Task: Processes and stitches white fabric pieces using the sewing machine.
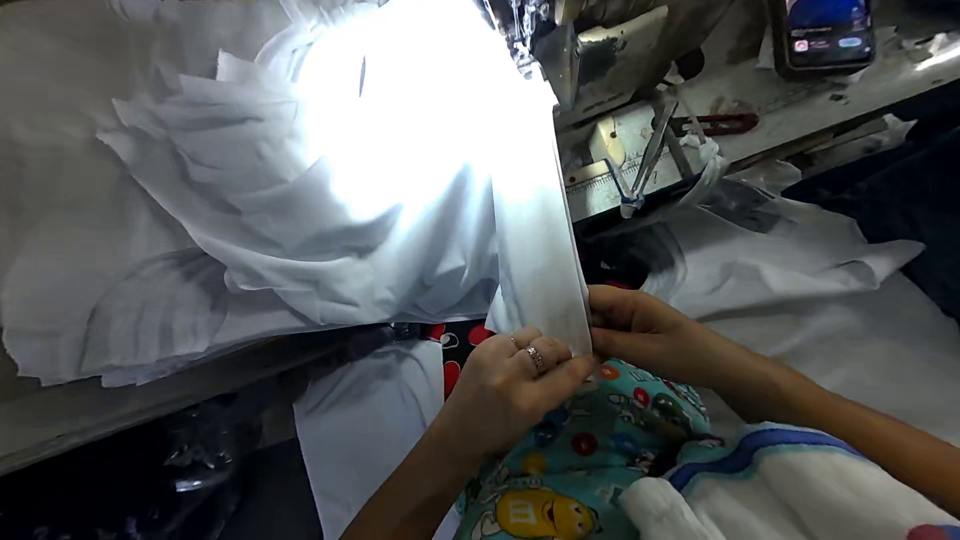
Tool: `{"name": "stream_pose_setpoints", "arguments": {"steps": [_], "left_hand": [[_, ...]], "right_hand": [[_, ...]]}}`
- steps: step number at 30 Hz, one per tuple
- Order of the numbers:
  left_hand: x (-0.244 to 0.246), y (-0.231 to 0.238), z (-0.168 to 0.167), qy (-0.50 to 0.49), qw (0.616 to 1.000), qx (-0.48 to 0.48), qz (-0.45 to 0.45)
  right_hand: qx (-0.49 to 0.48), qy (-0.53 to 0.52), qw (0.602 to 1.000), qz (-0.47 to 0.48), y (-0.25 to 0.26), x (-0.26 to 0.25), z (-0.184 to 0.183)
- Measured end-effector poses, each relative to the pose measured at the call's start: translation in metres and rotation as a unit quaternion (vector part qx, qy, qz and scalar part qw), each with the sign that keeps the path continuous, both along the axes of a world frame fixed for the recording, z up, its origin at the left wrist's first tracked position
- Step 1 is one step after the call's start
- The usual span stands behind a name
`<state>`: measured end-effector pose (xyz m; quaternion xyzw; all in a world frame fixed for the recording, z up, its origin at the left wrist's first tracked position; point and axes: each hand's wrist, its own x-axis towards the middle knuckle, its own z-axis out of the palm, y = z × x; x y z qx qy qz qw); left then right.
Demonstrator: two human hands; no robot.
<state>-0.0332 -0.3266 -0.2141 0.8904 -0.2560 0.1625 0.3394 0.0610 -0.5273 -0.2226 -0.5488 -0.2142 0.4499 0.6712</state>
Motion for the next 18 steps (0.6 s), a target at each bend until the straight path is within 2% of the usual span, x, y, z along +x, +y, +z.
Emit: {"name": "stream_pose_setpoints", "arguments": {"steps": [4,10,12,14,16,18], "left_hand": [[-0.008,-0.004,-0.006,-0.016,1.0,-0.017,0.02],[-0.016,-0.002,-0.027,-0.075,0.995,0.032,0.063],[-0.012,-0.004,-0.028,-0.067,0.994,-0.047,0.075],[0.003,-0.006,-0.012,-0.024,0.975,-0.214,0.052],[0.022,-0.009,0.012,0.005,0.939,-0.344,-0.02],[0.037,-0.016,0.027,0.003,0.919,-0.379,-0.105]], "right_hand": [[0.02,0.027,0.999,0.007,0.001,-0.002,-0.003],[-0.012,0.101,0.995,0.011,0.001,0.005,0.0],[0.014,0.14,0.99,0.01,0.004,0.015,0.002],[0.029,0.137,0.99,-0.013,0.013,0.035,0.008],[0.045,0.101,0.992,-0.052,0.027,0.063,0.011],[0.04,0.047,0.994,-0.092,0.045,0.089,0.016]]}}
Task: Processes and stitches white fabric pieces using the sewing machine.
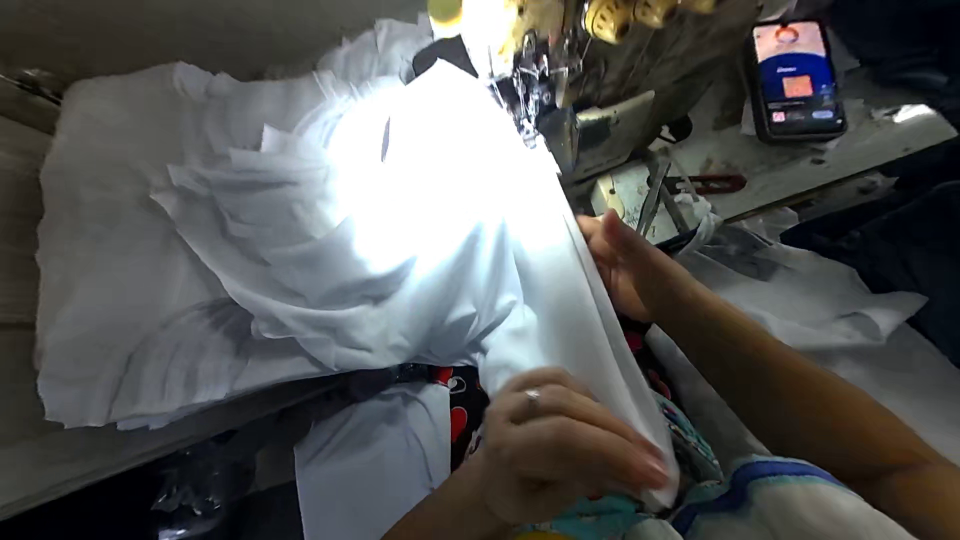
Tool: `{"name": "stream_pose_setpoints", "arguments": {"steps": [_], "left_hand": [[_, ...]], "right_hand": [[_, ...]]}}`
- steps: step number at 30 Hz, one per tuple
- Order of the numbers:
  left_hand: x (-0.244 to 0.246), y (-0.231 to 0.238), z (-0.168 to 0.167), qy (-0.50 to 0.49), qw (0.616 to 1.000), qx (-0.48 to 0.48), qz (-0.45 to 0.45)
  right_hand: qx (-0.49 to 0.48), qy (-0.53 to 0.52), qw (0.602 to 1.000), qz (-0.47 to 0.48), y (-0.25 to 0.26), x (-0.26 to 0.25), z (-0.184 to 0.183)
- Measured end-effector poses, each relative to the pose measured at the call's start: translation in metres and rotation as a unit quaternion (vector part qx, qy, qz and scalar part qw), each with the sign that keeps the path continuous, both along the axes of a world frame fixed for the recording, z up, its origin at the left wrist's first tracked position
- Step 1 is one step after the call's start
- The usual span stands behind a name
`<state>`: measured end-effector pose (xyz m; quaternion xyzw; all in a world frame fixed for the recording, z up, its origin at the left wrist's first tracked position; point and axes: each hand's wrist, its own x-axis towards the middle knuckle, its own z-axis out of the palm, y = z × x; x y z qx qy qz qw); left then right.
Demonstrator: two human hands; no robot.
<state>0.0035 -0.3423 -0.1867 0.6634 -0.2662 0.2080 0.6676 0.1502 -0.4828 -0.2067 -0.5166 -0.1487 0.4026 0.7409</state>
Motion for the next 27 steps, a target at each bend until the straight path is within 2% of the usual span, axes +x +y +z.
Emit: {"name": "stream_pose_setpoints", "arguments": {"steps": [1,3,7,12,15,18,20,24,25,27], "left_hand": [[0.006,-0.005,0.001,-0.02,1.0,0.014,-0.018],[0.013,-0.013,-0.01,-0.051,0.994,0.1,0.004],[0.025,-0.009,-0.032,-0.069,0.957,0.278,0.051],[0.058,0.02,-0.016,-0.075,0.915,0.392,0.063],[0.08,0.036,-0.002,-0.102,0.884,0.453,0.062],[0.102,0.046,0.006,-0.131,0.859,0.49,0.076],[0.116,0.051,0.008,-0.149,0.84,0.515,0.09],[0.141,0.06,0.005,-0.201,0.78,0.572,0.154],[0.147,0.063,0.001,-0.212,0.773,0.573,0.173],[0.157,0.072,-0.009,-0.206,0.786,0.548,0.198]], "right_hand": [[-0.015,-0.018,1.0,-0.021,0.008,0.01,0.003],[-0.038,-0.047,0.996,-0.065,0.02,0.023,0.004],[-0.05,-0.063,0.992,-0.095,0.022,0.028,-0.005],[-0.027,-0.027,0.993,-0.108,0.019,0.022,-0.015],[-0.027,-0.006,0.987,-0.157,0.026,0.014,-0.027],[-0.052,-0.051,0.987,-0.141,0.033,-0.008,-0.032],[-0.051,-0.121,0.983,-0.126,0.039,-0.025,-0.04],[0.006,-0.222,0.974,-0.03,0.057,-0.037,-0.055],[0.006,-0.234,0.972,-0.011,0.06,-0.038,-0.057],[-0.008,-0.241,0.97,0.013,0.063,-0.039,-0.055]]}}
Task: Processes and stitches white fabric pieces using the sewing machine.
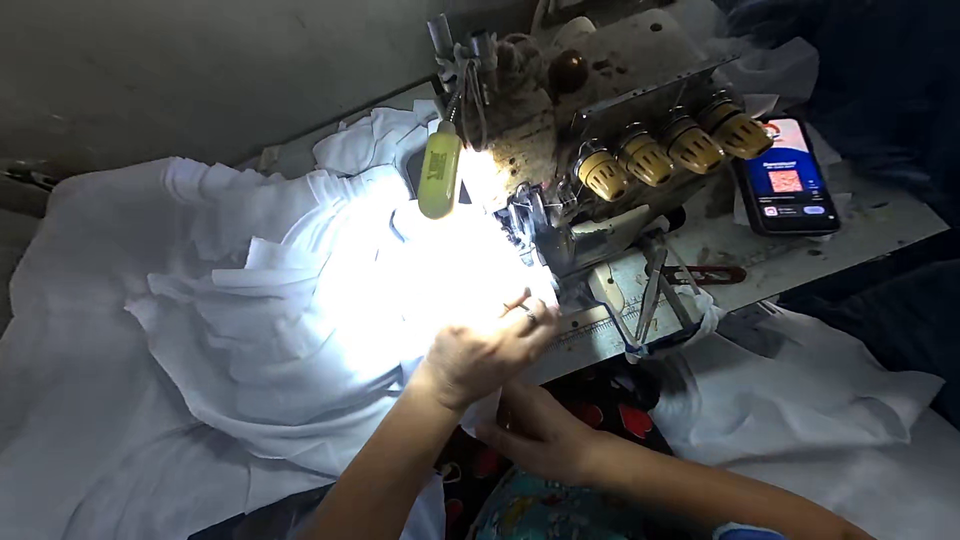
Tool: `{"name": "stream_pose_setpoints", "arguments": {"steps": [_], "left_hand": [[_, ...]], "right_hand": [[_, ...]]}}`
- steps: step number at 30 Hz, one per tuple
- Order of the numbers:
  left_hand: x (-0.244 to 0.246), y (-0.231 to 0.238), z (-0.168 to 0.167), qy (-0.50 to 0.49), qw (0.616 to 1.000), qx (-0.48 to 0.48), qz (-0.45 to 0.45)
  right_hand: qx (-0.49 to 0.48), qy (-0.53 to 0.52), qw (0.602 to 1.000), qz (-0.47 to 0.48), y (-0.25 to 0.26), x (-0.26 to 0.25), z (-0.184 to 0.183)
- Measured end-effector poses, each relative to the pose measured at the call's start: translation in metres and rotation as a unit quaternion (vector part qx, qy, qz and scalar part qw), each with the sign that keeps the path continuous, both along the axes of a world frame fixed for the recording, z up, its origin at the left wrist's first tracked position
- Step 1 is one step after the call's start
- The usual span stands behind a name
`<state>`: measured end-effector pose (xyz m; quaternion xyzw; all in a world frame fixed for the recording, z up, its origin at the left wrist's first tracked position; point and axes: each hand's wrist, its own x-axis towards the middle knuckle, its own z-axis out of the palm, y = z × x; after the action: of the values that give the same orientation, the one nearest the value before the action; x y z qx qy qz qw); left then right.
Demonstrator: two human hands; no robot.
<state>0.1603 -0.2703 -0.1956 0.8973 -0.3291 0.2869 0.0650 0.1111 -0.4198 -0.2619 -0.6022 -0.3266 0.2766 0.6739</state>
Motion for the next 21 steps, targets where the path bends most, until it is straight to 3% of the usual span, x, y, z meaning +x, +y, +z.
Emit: {"name": "stream_pose_setpoints", "arguments": {"steps": [5,9,11,12,13,15,17,21], "left_hand": [[0.019,0.029,-0.001,0.073,0.991,-0.11,0.033],[0.031,0.031,0.033,0.236,0.945,-0.094,0.206],[0.032,0.037,0.015,0.174,0.948,-0.117,0.238],[0.046,0.046,-0.022,0.021,0.964,-0.153,0.215],[0.05,0.048,-0.023,0.022,0.962,-0.166,0.215],[0.034,0.042,0.013,0.158,0.935,-0.211,0.238],[0.013,0.043,0.019,0.156,0.916,-0.249,0.272],[-0.045,0.039,0.016,0.112,0.907,-0.173,0.367]], "right_hand": [[-0.057,-0.057,0.997,-0.016,-0.015,0.01,0.015],[-0.083,-0.118,0.99,-0.009,-0.031,0.024,0.02],[-0.081,-0.146,0.986,-0.024,-0.035,0.034,0.022],[-0.08,-0.153,0.984,-0.035,-0.035,0.038,0.025],[-0.073,-0.159,0.983,-0.05,-0.035,0.042,0.027],[-0.042,-0.176,0.98,-0.081,-0.033,0.049,0.031],[-0.005,-0.203,0.973,-0.109,-0.031,0.054,0.032],[-0.005,-0.295,0.947,-0.128,-0.023,0.054,0.033]]}}
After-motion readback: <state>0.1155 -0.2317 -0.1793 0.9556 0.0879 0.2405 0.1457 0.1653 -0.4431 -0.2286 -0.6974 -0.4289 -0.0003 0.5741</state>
